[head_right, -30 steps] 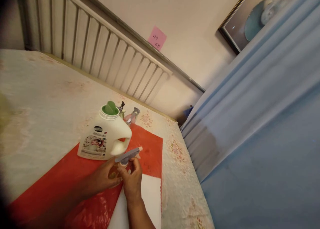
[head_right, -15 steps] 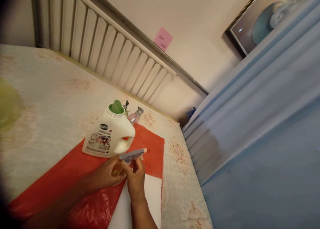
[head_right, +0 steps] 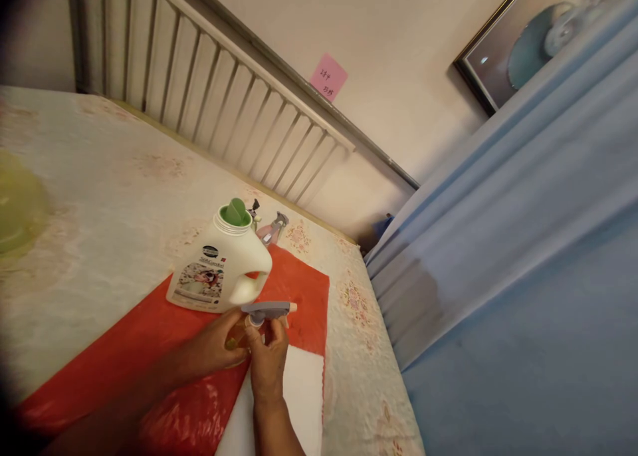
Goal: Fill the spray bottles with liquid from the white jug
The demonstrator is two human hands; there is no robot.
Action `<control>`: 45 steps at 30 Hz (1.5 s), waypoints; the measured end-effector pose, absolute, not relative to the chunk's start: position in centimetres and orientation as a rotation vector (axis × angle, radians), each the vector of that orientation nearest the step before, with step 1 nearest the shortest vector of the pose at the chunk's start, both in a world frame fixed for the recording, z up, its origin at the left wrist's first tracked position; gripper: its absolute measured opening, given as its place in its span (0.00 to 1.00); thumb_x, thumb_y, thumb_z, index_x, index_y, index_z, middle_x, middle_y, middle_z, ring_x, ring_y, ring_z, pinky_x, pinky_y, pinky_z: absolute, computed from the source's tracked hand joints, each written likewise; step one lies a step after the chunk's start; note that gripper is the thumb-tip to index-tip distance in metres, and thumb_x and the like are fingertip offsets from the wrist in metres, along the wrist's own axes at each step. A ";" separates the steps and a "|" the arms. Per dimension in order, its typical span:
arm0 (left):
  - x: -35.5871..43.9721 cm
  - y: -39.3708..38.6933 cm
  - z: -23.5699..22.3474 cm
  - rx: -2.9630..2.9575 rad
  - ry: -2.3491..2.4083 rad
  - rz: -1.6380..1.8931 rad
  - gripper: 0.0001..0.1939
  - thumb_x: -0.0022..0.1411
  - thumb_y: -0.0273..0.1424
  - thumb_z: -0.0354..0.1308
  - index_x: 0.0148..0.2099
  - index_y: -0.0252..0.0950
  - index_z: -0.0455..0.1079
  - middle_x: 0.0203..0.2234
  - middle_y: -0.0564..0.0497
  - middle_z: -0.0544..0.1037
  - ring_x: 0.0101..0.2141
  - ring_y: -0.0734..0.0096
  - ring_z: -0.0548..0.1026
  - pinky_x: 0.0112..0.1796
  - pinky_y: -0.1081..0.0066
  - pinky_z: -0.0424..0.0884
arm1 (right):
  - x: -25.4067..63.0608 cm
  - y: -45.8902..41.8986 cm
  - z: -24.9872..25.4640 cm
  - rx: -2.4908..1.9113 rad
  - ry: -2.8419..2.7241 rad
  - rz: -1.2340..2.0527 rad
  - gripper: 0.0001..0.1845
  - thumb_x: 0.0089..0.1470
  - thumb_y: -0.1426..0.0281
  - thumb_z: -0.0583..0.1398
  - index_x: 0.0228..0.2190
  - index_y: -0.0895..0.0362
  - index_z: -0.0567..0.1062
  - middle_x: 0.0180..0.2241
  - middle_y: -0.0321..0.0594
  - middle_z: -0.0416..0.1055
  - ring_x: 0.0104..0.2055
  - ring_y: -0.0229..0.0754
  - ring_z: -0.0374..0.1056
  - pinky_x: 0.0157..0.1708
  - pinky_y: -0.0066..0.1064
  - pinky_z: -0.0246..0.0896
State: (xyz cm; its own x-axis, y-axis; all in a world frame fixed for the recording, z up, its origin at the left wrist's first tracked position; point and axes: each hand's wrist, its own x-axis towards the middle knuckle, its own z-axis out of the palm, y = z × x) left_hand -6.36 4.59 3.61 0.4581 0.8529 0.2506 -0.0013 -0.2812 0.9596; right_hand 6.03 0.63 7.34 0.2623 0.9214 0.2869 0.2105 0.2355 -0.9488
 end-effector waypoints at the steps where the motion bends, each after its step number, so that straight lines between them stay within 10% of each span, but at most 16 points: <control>1: -6.3 4.6 3.7 1.636 0.748 1.009 0.28 0.51 0.26 0.60 0.56 0.40 0.64 0.51 0.46 0.74 0.52 0.55 0.72 0.49 0.62 0.70 | 5.8 0.7 7.2 -1.285 -1.206 0.671 0.10 0.49 0.64 0.65 0.34 0.56 0.77 0.38 0.39 0.71 0.41 0.46 0.68 0.42 0.36 0.65; 11: -6.5 4.4 4.4 1.624 0.768 1.023 0.26 0.50 0.26 0.61 0.53 0.39 0.65 0.48 0.47 0.75 0.49 0.56 0.73 0.48 0.63 0.71 | 5.9 -0.2 6.8 -1.253 -1.326 0.724 0.14 0.59 0.59 0.58 0.38 0.55 0.76 0.35 0.38 0.72 0.39 0.43 0.68 0.41 0.33 0.64; 45: -6.2 4.4 4.1 1.663 0.799 1.056 0.21 0.49 0.25 0.59 0.48 0.38 0.67 0.43 0.49 0.76 0.45 0.58 0.74 0.44 0.64 0.71 | 6.0 1.4 5.7 -1.293 -1.151 0.646 0.12 0.45 0.67 0.66 0.33 0.59 0.78 0.36 0.39 0.70 0.39 0.45 0.69 0.39 0.33 0.66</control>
